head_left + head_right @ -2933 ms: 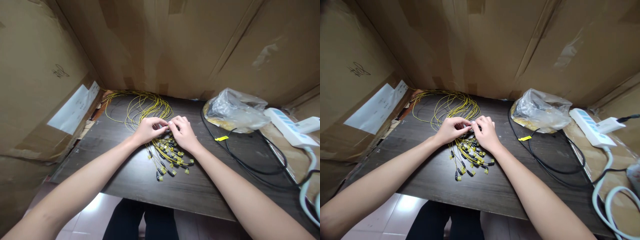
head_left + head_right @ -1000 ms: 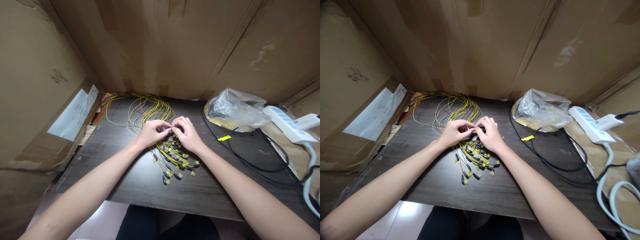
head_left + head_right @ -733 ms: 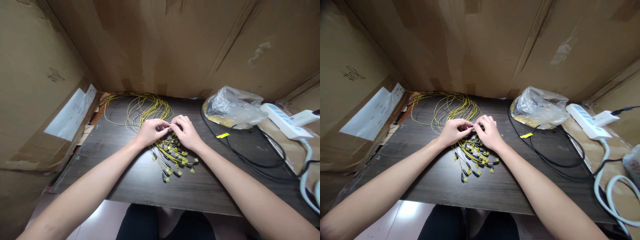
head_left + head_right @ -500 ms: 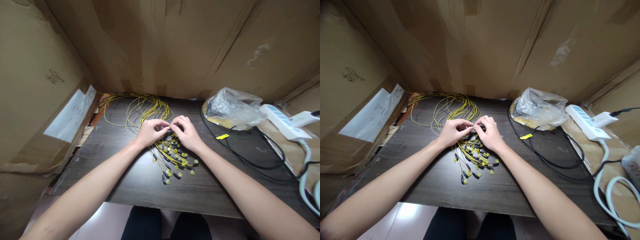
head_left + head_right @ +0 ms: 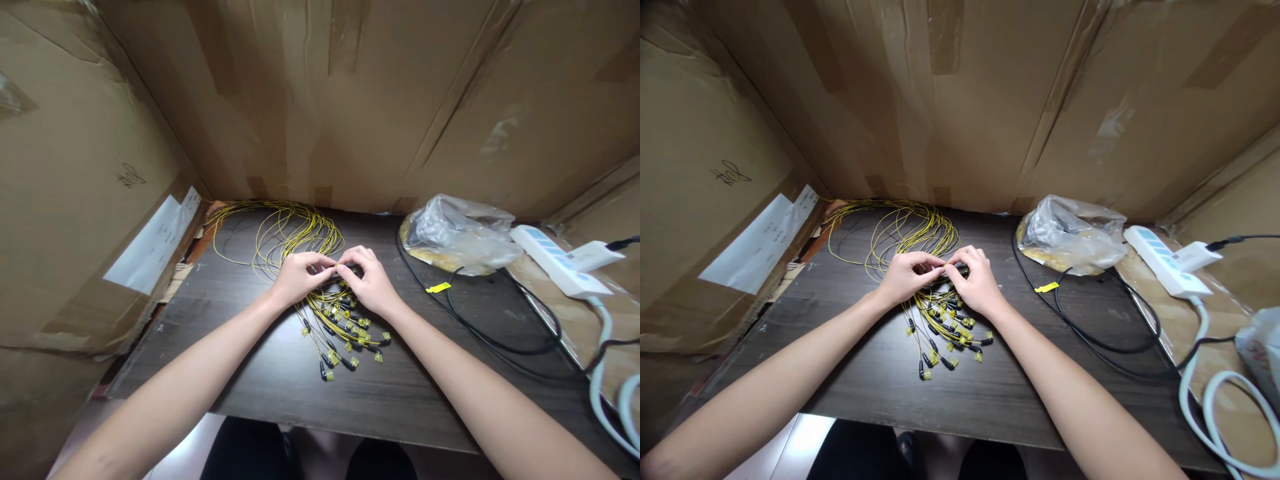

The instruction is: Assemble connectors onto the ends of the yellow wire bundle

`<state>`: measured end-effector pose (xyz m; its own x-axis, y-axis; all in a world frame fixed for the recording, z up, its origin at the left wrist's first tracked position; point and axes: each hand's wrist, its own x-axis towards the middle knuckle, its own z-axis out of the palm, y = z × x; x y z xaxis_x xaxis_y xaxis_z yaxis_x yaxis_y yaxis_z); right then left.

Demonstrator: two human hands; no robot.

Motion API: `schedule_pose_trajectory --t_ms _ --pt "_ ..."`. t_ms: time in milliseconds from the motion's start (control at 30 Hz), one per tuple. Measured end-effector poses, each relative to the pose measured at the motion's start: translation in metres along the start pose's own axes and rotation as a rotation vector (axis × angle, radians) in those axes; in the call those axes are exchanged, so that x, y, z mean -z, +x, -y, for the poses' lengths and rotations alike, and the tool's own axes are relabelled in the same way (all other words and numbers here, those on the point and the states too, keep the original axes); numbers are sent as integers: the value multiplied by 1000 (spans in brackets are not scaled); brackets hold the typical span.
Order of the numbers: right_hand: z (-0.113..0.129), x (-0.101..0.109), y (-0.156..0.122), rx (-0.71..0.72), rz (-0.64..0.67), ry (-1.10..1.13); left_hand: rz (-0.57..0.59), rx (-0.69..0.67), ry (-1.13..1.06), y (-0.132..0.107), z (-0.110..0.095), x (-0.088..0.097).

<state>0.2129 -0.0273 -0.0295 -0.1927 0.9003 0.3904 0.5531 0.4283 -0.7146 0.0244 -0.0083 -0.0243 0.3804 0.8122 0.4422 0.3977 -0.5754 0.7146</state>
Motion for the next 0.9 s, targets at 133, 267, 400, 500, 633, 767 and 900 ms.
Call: schedule_pose_trajectory --t_ms 133,267,400,500,633,767,900 --pt "1 -1 1 -21 31 -13 17 -28 7 0 0 0" --pt "3 -1 1 -29 48 -19 16 -22 -6 0 0 0" --pt "3 0 1 -42 47 -16 8 3 -9 1 -1 0" --pt "2 -1 1 -13 40 -15 5 10 -9 0 0 -1" --pt "-1 -4 1 20 32 -28 5 -6 -32 -1 1 -1" --pt "-1 -6 2 30 48 -50 16 -7 -20 -1 0 0" --pt "0 -3 2 11 48 -35 20 -9 -9 -2 0 -1"
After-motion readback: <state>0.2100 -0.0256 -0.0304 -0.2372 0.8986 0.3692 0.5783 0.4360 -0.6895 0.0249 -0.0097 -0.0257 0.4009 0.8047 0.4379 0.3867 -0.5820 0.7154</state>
